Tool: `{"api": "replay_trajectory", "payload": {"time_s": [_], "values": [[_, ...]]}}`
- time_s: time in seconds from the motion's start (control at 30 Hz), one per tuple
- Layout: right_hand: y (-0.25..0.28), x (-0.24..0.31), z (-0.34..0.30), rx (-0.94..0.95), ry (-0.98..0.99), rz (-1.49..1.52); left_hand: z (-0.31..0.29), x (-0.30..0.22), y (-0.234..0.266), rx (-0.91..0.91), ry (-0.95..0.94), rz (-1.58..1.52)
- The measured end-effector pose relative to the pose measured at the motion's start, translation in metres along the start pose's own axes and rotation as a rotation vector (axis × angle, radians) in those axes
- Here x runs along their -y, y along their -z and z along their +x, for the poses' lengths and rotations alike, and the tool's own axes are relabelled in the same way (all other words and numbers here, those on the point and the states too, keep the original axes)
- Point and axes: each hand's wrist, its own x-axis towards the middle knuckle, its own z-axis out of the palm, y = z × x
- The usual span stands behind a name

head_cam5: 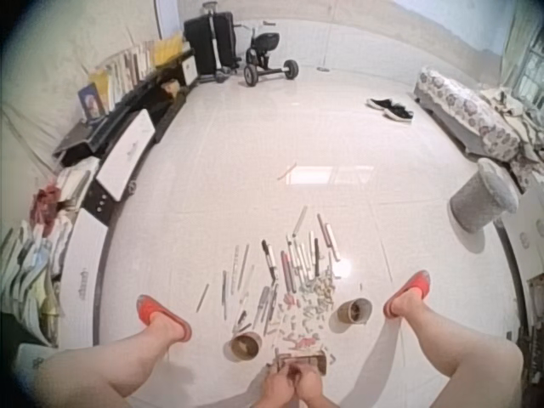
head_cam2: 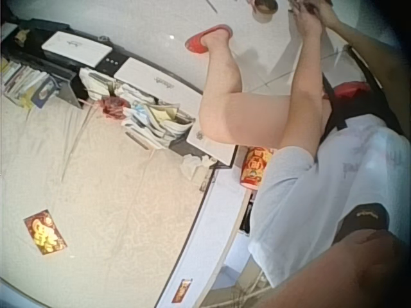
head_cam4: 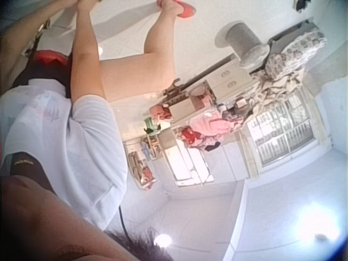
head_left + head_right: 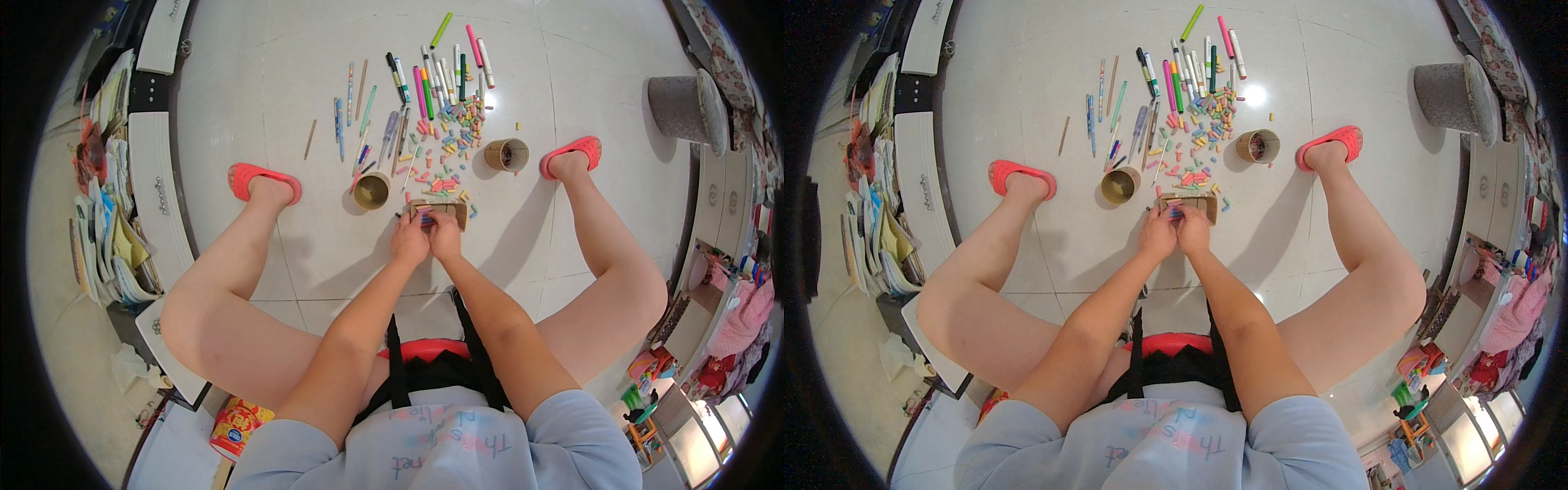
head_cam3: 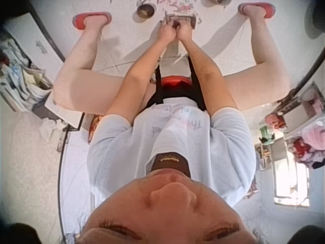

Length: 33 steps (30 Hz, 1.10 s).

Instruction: The person picks up scattered toy blocks and figurines into a pink bucket and then gathers pens and markers from the floor into cardboard tubes and a box.

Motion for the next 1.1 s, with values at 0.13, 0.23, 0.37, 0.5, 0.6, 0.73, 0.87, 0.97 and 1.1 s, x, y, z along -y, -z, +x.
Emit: {"api": "replay_trajectory", "payload": {"time_s": [0.13,0.23,0.37,0.5,0.6,0.73,0.87,0.97,1.1], "values": [[0.003,0.011,0.002,-0.055,-0.162,0.079,-0.003,0.004,0.002,-0.026,-0.013,-0.027],[0.002,0.003,0.004,-0.041,-0.150,0.096,-0.001,0.001,0.002,-0.041,-0.013,-0.053],[0.003,0.008,0.002,-0.111,-0.193,-0.020,-0.001,0.010,0.005,-0.053,-0.047,-0.091],[0.004,-0.006,0.000,0.043,-0.188,-0.098,0.000,0.006,-0.003,-0.086,-0.060,-0.172],[0.008,-0.006,0.000,0.047,-0.215,-0.014,0.001,0.012,-0.010,-0.112,-0.085,-0.173],[0.021,-0.011,0.007,-0.494,-0.384,0.043,0.000,0.024,-0.008,-0.065,-0.063,-0.131],[0.012,-0.048,0.010,-0.520,-0.571,-0.042,-0.008,0.031,0.008,-0.102,-0.058,-0.065],[0.010,-0.166,0.023,-0.410,-0.650,0.124,0.003,-0.013,0.003,-0.029,-0.126,-0.067],[0.008,-0.165,0.061,-0.450,-0.606,0.241,-0.002,-0.002,-0.002,-0.149,-0.219,-0.030]]}}
